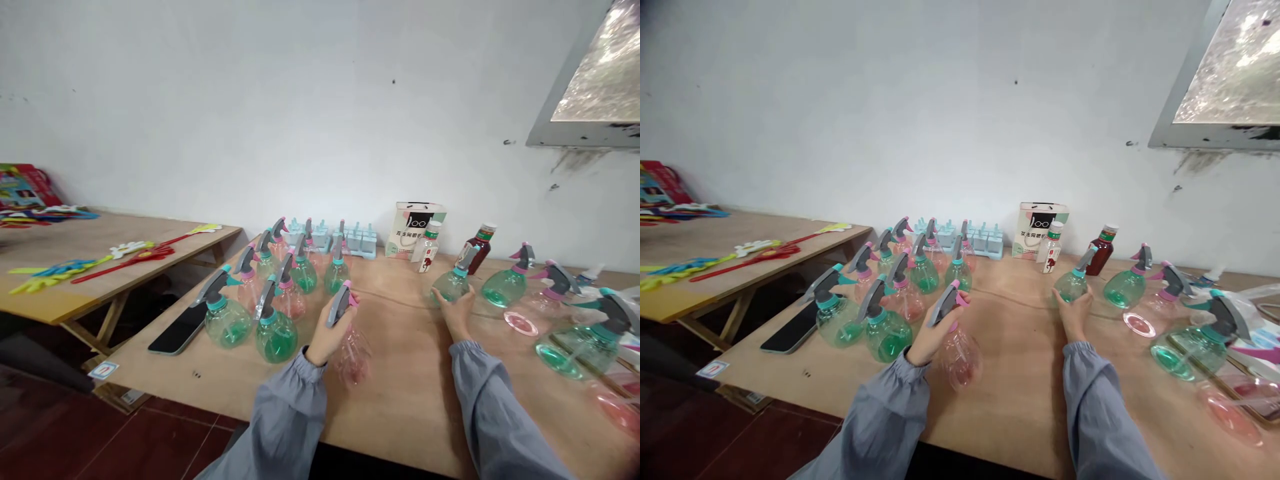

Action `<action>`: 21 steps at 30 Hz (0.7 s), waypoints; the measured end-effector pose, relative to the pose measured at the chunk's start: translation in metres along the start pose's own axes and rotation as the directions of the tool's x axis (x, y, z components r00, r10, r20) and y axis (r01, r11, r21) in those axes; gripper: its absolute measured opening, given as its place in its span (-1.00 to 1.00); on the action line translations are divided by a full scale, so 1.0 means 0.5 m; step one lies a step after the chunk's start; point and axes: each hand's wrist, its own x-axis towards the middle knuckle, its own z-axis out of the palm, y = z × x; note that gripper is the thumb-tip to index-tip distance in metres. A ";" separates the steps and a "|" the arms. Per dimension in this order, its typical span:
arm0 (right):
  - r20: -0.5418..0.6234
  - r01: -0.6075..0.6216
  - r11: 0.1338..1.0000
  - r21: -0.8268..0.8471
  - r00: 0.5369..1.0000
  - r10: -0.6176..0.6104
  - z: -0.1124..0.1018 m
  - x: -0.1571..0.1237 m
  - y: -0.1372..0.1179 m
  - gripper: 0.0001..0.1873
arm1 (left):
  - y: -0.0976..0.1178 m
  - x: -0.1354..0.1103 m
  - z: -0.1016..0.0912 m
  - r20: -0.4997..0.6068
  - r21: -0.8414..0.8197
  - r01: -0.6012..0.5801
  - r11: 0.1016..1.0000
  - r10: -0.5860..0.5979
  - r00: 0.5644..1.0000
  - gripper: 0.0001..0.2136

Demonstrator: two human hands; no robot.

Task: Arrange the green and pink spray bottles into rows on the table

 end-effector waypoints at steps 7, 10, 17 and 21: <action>0.245 0.004 0.982 0.187 0.968 -0.051 -0.086 -0.195 -0.082 0.09 | 0.035 0.005 0.005 -0.045 -0.019 -0.034 0.999 0.033 0.998 -0.72; 0.311 0.009 0.973 0.230 0.947 -0.083 -0.110 -0.248 -0.108 0.05 | 0.041 0.007 0.012 -0.088 0.004 -0.044 0.999 0.044 0.995 -0.78; 0.442 -0.111 0.953 0.283 0.897 -0.026 -0.112 -0.271 -0.118 0.06 | 0.044 0.014 0.000 -0.112 0.039 -0.014 0.999 0.019 0.994 -0.71; 0.492 -0.141 0.958 0.250 0.871 0.000 -0.114 -0.276 -0.104 0.07 | 0.033 0.018 -0.006 -0.147 0.059 -0.049 0.997 0.057 0.987 -0.64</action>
